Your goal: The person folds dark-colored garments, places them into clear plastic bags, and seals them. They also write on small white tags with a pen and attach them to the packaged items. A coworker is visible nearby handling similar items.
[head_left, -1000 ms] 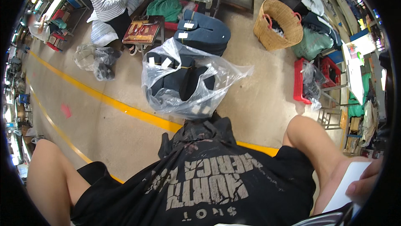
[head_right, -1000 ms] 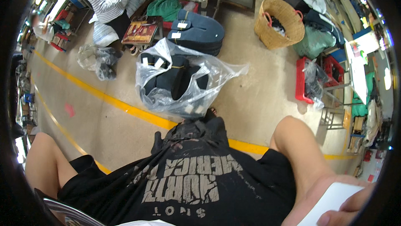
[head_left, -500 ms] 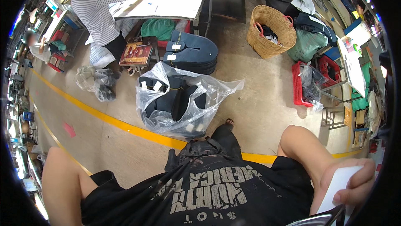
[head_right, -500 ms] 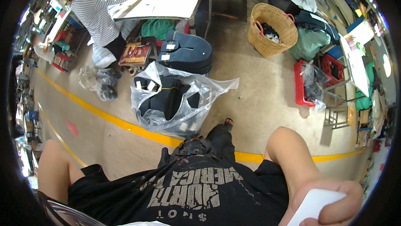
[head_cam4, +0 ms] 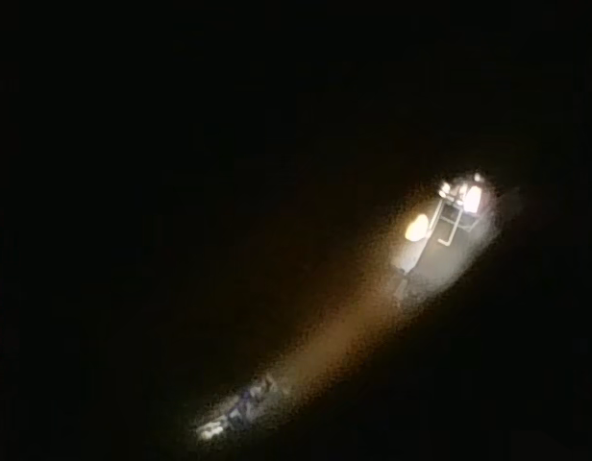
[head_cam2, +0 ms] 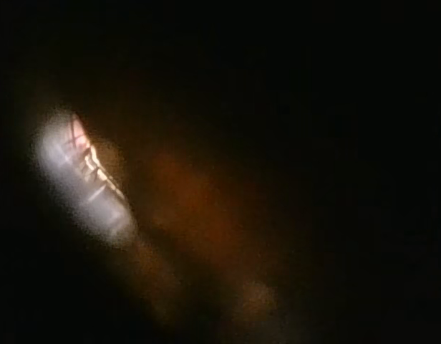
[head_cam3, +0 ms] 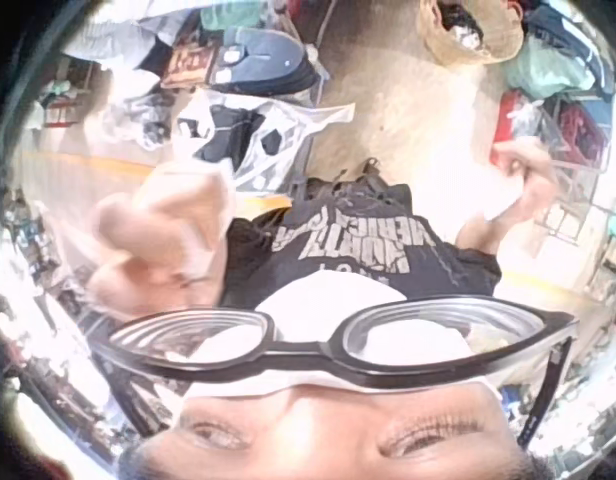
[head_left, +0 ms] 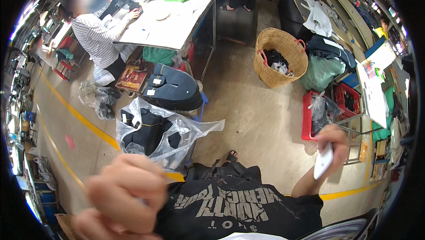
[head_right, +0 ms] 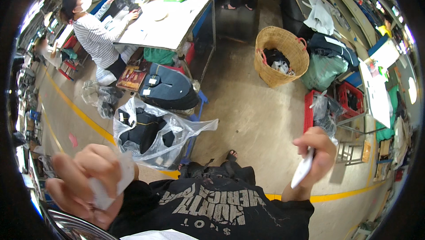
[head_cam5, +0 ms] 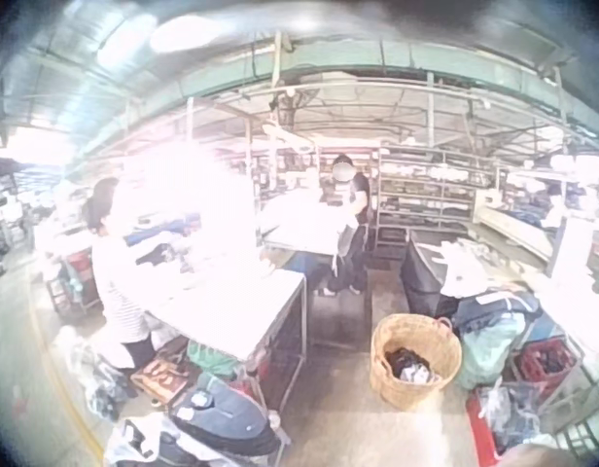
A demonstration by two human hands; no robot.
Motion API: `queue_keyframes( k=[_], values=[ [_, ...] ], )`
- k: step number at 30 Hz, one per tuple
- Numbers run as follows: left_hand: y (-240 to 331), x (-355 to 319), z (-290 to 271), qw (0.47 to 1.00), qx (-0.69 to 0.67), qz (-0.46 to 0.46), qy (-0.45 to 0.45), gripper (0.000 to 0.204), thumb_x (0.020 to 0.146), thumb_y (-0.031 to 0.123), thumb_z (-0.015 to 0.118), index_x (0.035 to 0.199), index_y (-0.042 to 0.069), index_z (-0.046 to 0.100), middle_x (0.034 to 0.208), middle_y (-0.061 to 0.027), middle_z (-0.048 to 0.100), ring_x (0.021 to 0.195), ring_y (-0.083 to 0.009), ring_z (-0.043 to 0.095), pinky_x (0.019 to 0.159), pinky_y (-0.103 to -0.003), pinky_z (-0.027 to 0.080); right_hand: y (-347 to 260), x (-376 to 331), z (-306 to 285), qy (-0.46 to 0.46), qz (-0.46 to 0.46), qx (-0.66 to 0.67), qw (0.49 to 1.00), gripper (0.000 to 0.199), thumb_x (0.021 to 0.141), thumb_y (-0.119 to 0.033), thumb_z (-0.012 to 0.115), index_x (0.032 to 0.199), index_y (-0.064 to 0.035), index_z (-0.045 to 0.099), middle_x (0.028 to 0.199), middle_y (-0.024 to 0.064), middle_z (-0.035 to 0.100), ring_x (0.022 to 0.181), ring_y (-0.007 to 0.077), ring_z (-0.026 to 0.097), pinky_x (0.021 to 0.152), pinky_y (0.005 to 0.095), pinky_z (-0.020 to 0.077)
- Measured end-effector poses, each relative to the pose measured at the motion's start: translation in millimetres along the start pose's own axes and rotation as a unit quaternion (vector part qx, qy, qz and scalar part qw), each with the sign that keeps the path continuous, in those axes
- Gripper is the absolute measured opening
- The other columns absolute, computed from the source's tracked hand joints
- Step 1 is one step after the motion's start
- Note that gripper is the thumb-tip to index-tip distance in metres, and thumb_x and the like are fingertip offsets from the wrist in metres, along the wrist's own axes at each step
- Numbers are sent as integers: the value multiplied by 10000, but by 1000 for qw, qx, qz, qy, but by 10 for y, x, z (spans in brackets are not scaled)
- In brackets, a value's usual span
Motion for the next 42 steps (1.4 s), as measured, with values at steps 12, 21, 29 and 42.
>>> queue_keyframes(
  k=[12, 21, 29, 42],
  values=[
    [-1000, 933, 1070, 941, -302, 119, -92, 81, 906, 10, 657, 873, 83, 643, 832, -81, 607, 601, -165, 566, 433, -271, 388, 1319, 469, 511, -246, 220, -33, 944, 179, 1019, -92, 528, 924, -24, 662, 704, 129, 631, 649, 245, 670, 613, 364, 498],
    [-3043, 136, 1894, 893, -20, -437, -109, 231, 990, 230, 692, 1124, 43, 674, 897, -90, 696, 709, -166, 649, 633, -298, 505, 2494, 1251, 2215, -377, -74, -21, 923, 315, 947, 3, 619, 1255, -31, 563, 978, 216, 695, 897, 402, 691, 793, 477, 553],
    [-4343, -16, 1965, 812, -46, -564, 140, 155, 977, 118, 697, 1084, 6, 713, 907, -14, 711, 749, -62, 600, 668, -245, 492, 3239, 2120, 3772, -470, -155, 76, 866, 209, 885, 46, 619, 1084, -9, 643, 946, 176, 683, 912, 374, 666, 822, 466, 534],
    [-6200, -135, 1948, 633, -22, -590, 501, 153, 931, 35, 721, 1055, 6, 637, 810, 17, 660, 699, -31, 544, 632, -197, 420, 4704, 2975, 7737, -435, -400, -43, 805, 205, 935, -70, 590, 1123, -12, 648, 1089, 178, 650, 1072, 360, 628, 917, 456, 512]
  ],
)
Point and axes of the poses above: each hand's wrist, its own x-axis towards the middle knuckle, its own z-axis out of the palm, y = z × x, the point moved 1 cm from there along x, towards the middle knuckle
